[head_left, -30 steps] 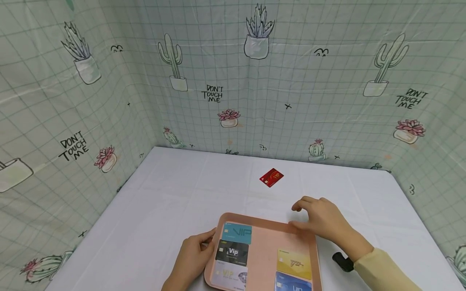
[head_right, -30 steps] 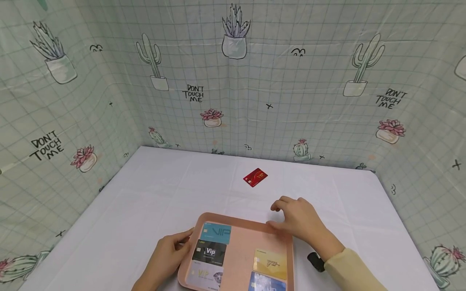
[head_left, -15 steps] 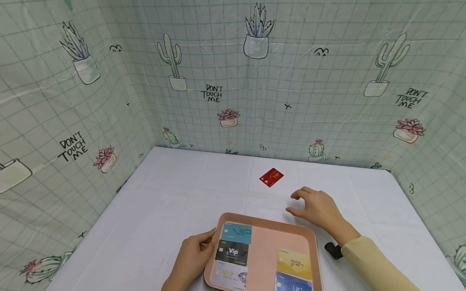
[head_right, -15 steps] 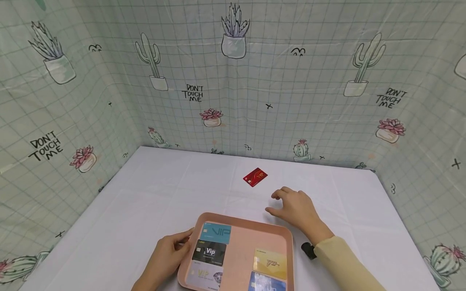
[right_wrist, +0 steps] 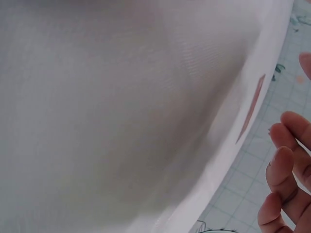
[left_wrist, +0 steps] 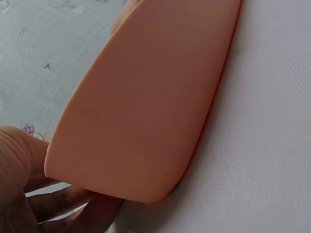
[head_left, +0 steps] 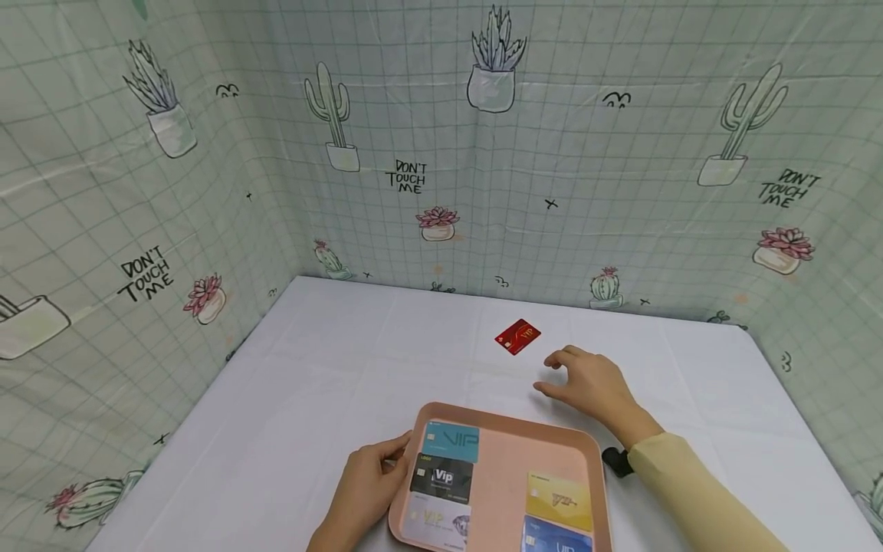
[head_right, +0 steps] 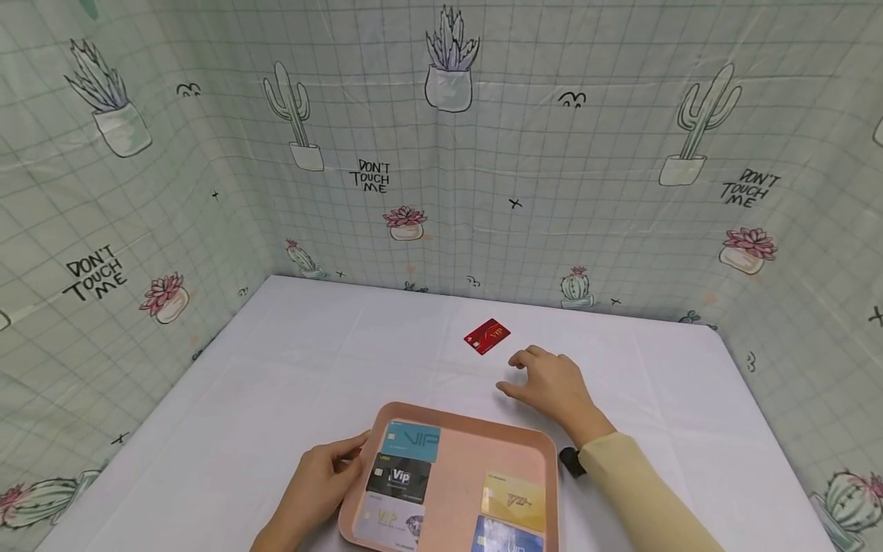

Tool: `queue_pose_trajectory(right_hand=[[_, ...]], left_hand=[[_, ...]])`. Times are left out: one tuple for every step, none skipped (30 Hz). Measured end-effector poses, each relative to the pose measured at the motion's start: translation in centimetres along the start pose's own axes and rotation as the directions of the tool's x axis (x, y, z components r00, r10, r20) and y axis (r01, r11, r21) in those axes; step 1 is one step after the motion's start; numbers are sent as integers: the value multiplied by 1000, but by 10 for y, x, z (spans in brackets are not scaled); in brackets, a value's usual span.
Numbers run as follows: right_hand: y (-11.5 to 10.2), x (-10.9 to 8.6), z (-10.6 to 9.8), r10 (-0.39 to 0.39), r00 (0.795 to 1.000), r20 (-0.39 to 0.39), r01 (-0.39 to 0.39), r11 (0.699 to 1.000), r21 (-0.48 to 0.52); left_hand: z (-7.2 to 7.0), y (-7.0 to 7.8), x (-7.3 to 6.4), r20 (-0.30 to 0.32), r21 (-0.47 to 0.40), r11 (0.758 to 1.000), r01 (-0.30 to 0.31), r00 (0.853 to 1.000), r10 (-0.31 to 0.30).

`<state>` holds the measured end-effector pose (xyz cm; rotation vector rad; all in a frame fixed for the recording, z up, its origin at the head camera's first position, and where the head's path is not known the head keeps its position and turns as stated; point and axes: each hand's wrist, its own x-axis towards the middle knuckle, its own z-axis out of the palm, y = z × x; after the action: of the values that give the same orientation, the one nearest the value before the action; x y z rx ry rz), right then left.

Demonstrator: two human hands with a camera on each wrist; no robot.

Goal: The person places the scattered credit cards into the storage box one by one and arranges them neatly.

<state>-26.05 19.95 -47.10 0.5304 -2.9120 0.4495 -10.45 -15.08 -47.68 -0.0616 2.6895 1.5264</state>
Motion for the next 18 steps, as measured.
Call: queue_pose_trajectory(right_hand=[[0,2,1,8,1000,4,-8,1000,-1],[1,3,1,19,1000,7,-19,1000,-3],[1,4,2,31,999,10,-31,1000,-6],[1,5,2,43,999,14,-42,999,-7],[1,7,2,53,998,17,-53,999,-9],[1,8,3,65,998,20,-65,998,-9],[1,9,3,75,997,22,-75,997,-12],[1,11,3,84,996,22,-84,996,-12],[1,12,4,92,995,24,-92,996,-10],[1,14,4,98,995,27,-97,995,-6],[1,16,5,102,994,29,-102,995,-4],[1,18,5,108,994,32,-108,994,-5],[1,20,5,113,993,34,-113,994,-5],[1,22,5,117,992,38,-117,993,-5],[2,24,5,122,992,43,-121,993,-6],[2,27,6,126,991,51,-125,992,-8],[3,29,6,130,990,57,-130,992,-10],[4,31,6,134,989,63,-134,991,-14]], left_hand=[[0,0,0,-1,-2,1000,1,1000,-1],[0,0,0,-3,-2,1000,1,1000,-1],[0,0,1,-5,-3,1000,1,1000,-1],[0,0,1,-6,-2,1000,0,1000,0],[0,0,1,-6,-2,1000,0,1000,0],[0,0,1,-6,-2,1000,0,1000,0],[0,0,2,-5,-1,1000,-1,1000,1],[0,0,2,-3,1,1000,-1,1000,1],[0,0,2,-1,2,1000,-1,1000,1],[0,-1,2,0,2,1000,-2,1000,2],[0,-1,2,2,0,1000,-2,1000,2],[0,-1,1,3,-2,1000,-2,1000,2],[0,-1,1,4,-2,1000,-3,1000,3],[0,-1,1,4,-4,1000,-4,1000,4],[0,-1,1,5,-7,1000,-4,1000,4],[0,-1,1,5,-9,1000,-3,1000,3],[0,-1,1,7,-12,1000,-3,1000,3],[0,-1,1,6,-14,1000,-3,1000,3]])
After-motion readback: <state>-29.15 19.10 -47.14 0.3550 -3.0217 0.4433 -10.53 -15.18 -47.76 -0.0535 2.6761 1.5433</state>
